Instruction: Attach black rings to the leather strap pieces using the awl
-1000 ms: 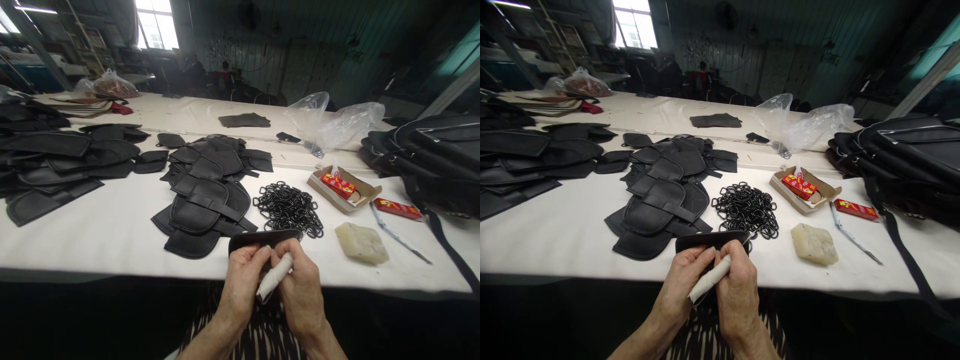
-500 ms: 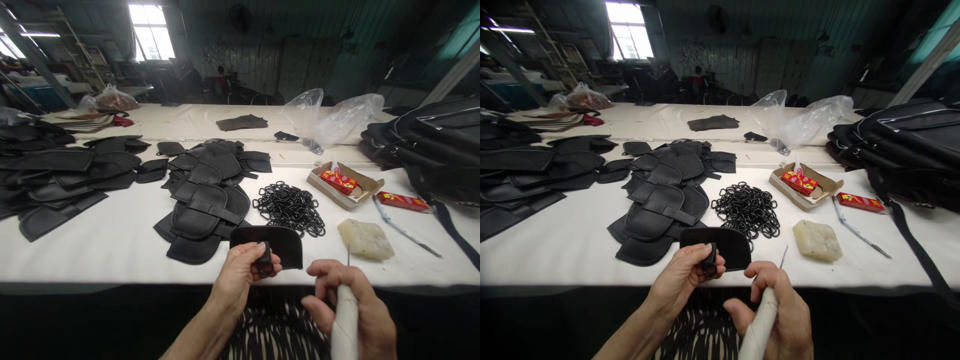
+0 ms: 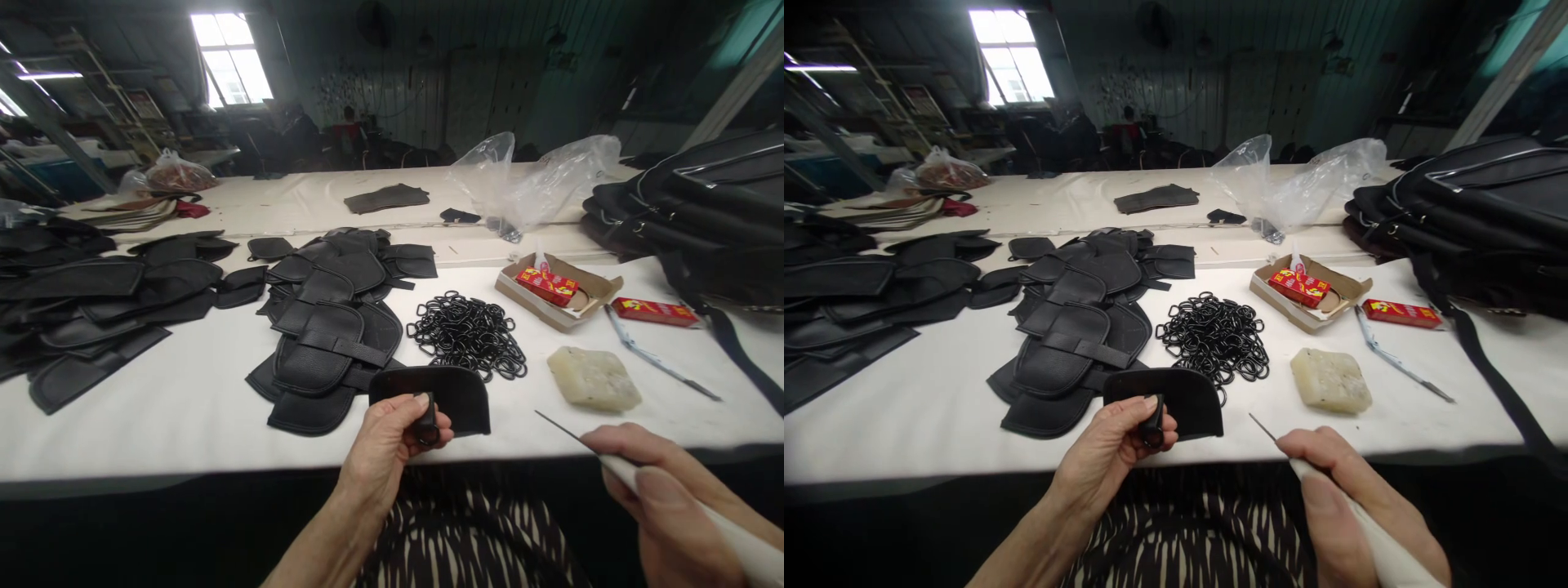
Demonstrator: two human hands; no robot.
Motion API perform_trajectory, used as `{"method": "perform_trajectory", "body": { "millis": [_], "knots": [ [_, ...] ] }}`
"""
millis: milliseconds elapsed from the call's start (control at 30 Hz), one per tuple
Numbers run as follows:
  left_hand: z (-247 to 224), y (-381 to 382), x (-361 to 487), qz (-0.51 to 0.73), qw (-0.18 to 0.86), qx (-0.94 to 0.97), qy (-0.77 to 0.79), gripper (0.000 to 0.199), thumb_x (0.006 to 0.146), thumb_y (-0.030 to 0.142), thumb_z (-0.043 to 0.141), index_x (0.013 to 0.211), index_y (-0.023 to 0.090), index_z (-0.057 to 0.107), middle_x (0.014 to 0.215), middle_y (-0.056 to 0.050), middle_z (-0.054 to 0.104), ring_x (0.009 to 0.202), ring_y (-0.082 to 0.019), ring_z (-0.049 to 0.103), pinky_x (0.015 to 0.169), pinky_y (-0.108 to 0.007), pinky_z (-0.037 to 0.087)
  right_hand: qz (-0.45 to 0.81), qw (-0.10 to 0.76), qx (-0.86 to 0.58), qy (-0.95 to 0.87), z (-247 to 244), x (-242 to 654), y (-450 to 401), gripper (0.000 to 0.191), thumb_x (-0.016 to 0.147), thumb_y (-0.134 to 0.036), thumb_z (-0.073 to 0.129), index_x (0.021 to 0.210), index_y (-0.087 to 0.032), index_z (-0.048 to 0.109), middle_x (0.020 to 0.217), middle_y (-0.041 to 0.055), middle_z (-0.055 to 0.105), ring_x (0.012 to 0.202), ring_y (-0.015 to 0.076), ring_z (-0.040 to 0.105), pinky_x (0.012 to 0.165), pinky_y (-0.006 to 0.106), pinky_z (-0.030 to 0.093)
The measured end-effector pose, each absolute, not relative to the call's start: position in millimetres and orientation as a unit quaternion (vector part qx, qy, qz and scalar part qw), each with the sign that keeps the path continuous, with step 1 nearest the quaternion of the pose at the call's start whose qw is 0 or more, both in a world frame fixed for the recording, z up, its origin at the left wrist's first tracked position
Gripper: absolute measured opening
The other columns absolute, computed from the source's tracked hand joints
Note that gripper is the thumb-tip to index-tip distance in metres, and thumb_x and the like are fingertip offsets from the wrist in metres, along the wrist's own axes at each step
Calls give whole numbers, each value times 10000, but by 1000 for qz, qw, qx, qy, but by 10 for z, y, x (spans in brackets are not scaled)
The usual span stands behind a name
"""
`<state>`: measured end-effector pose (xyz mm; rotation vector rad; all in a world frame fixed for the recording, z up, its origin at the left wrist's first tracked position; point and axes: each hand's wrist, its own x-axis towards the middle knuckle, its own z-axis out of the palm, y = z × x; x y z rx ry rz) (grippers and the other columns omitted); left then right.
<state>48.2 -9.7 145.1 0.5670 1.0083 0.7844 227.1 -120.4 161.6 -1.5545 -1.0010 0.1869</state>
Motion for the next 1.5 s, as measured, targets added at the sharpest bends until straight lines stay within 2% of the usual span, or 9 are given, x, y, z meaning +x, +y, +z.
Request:
{"method": "perform_trajectory", "body": {
  "millis": [167,367,467,633,867,1067,1167,1333,1500],
  "knots": [
    [1453,-108,497,361,760,266,471,165,711,216,670,681,64,616,638,-102,678,551,-168,646,590,-248,523,168,589,-678,-405,1505,2342,-1217,240,768,-404,583,791,-176,653,710,45,633,665,186,607,491,236,440],
    [1451,-114,494,366,756,276,467,245,649,278,732,690,64,621,646,-100,679,564,-175,650,610,-254,525,197,555,-699,-405,1577,2270,-1192,298,719,-480,603,744,-186,650,597,38,612,566,173,587,403,216,405],
    [1457,-117,499,367,754,278,468,262,631,291,746,686,66,624,643,-94,678,559,-171,647,609,-252,523,193,522,-716,-422,1643,2234,-1161,336,708,-523,592,707,-192,649,583,35,624,530,158,586,368,184,399],
    [1455,-125,496,370,749,287,469,252,659,296,726,689,68,625,653,-96,680,567,-172,649,617,-254,521,200,502,-730,-419,1660,2247,-1171,361,679,-549,610,712,-192,657,629,51,656,573,176,621,351,155,405],
    [1460,-117,477,361,761,273,464,187,690,240,696,697,68,621,650,-99,681,564,-170,650,613,-249,526,314,563,-678,-353,1566,2291,-1149,352,632,-492,689,776,-172,664,672,67,659,522,126,546,454,173,464],
    [1443,-102,476,365,755,268,474,161,721,218,674,704,68,618,655,-111,684,562,-177,653,608,-251,533,373,592,-639,-319,1477,2388,-1164,334,670,-478,664,769,-159,652,679,84,638,546,135,523,385,193,355],
    [1444,-94,479,364,753,270,478,144,739,204,663,718,66,627,667,-116,686,571,-180,655,616,-255,540,354,620,-631,-304,1490,2460,-1150,293,674,-448,675,745,-165,642,680,70,625,576,132,529,422,193,366],
    [1450,-64,489,367,732,263,511,72,743,126,651,709,62,656,676,-116,691,590,-179,658,612,-255,559,306,673,-598,-310,1605,2652,-1110,251,738,-399,621,665,-160,591,605,15,551,513,73,422,474,186,358],
    [1415,33,543,365,725,249,528,88,771,62,603,727,83,676,717,-104,701,661,-195,676,658,-284,581,171,655,-674,-295,1629,2910,-1136,297,791,-413,542,636,-160,532,592,-7,497,548,89,386,549,227,332]
  ]
}}
